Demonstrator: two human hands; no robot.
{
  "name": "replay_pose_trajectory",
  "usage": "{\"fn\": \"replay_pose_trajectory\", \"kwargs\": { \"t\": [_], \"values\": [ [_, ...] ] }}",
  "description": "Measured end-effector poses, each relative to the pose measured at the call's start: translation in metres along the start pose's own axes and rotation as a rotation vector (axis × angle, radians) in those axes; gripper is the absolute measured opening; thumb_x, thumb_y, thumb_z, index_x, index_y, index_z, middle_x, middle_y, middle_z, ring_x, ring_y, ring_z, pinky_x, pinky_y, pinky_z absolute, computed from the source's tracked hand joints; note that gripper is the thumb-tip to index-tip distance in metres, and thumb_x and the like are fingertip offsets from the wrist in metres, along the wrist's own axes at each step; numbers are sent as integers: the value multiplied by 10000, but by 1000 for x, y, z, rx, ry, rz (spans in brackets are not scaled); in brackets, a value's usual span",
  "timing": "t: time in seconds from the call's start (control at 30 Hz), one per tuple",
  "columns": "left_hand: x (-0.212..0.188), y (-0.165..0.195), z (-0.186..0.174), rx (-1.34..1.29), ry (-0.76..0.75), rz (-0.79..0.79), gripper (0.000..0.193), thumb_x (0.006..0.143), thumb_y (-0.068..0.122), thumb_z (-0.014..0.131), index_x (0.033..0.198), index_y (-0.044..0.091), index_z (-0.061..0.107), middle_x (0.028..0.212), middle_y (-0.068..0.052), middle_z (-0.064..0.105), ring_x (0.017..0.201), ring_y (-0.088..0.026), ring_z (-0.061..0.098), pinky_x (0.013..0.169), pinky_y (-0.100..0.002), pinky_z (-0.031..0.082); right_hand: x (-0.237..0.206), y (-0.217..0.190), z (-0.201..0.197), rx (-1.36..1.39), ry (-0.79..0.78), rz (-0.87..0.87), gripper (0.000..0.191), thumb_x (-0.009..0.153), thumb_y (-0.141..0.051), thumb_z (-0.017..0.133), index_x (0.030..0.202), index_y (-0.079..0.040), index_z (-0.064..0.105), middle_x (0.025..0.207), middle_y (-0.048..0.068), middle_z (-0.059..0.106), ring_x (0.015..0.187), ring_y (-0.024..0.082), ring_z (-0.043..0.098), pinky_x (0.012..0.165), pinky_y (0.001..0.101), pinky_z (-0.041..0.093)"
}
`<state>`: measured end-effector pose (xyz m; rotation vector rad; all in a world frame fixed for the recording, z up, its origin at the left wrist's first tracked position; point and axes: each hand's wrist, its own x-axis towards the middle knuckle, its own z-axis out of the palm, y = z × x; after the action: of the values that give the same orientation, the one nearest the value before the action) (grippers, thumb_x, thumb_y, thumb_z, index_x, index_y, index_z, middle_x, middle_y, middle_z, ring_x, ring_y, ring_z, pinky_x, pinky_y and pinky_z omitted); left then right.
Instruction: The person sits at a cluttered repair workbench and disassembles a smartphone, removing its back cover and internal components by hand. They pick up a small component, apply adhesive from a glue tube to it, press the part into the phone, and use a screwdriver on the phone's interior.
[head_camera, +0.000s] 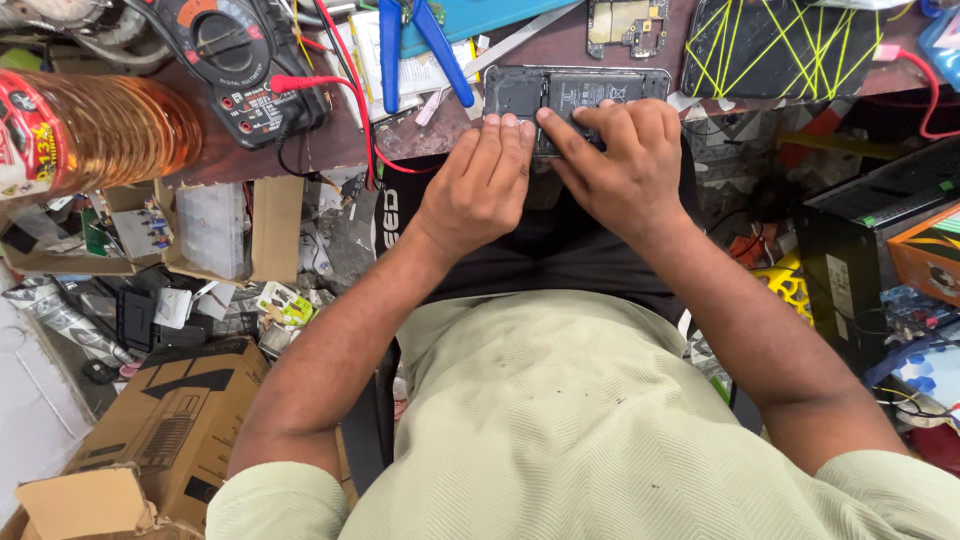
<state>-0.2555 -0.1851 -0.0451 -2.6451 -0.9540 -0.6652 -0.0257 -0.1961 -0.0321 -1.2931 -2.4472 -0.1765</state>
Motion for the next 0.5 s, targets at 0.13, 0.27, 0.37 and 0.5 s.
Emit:
{"fn": "replay_pose_trajectory", "kwargs": {
  "t": [0.13, 0.27, 0.37, 0.5],
  "values": [
    [-2, -2, 4, 13, 37, 18, 316, 946, 77, 639, 1179, -124, 710, 1154, -241, 692, 1066, -343, 694, 934, -397, 558, 10, 0, -8, -16, -65, -35, 451, 986, -300, 804, 1420, -235, 699, 1214, 10, 573, 1039, 241, 549, 944, 424, 437],
    [0, 8, 6, 183, -16, 34, 301, 984, 65, 644, 1204, -128, 717, 1146, -226, 686, 1066, -342, 691, 932, -391, 566, 16, -4, -15, -160, -185, -142, 512, 941, -198, 737, 1447, -142, 690, 1238, 54, 600, 1091, 247, 585, 937, 393, 473],
    [-1, 10, 4, 197, -5, 22, 305, 990, 73, 637, 1214, -117, 719, 1157, -216, 684, 1086, -346, 691, 938, -399, 572, 17, -2, -17, -123, -108, -185, 480, 928, -167, 715, 1398, -75, 694, 1216, 84, 611, 1065, 267, 605, 884, 389, 508],
    [-7, 7, 2, 33, 85, -25, 276, 998, 78, 637, 1210, -82, 713, 1192, -227, 680, 1124, -363, 681, 959, -443, 565, 12, 6, -12, -24, 15, -155, 359, 977, -67, 742, 1335, -98, 744, 1236, 55, 648, 1071, 235, 627, 900, 371, 546]
  ]
}}
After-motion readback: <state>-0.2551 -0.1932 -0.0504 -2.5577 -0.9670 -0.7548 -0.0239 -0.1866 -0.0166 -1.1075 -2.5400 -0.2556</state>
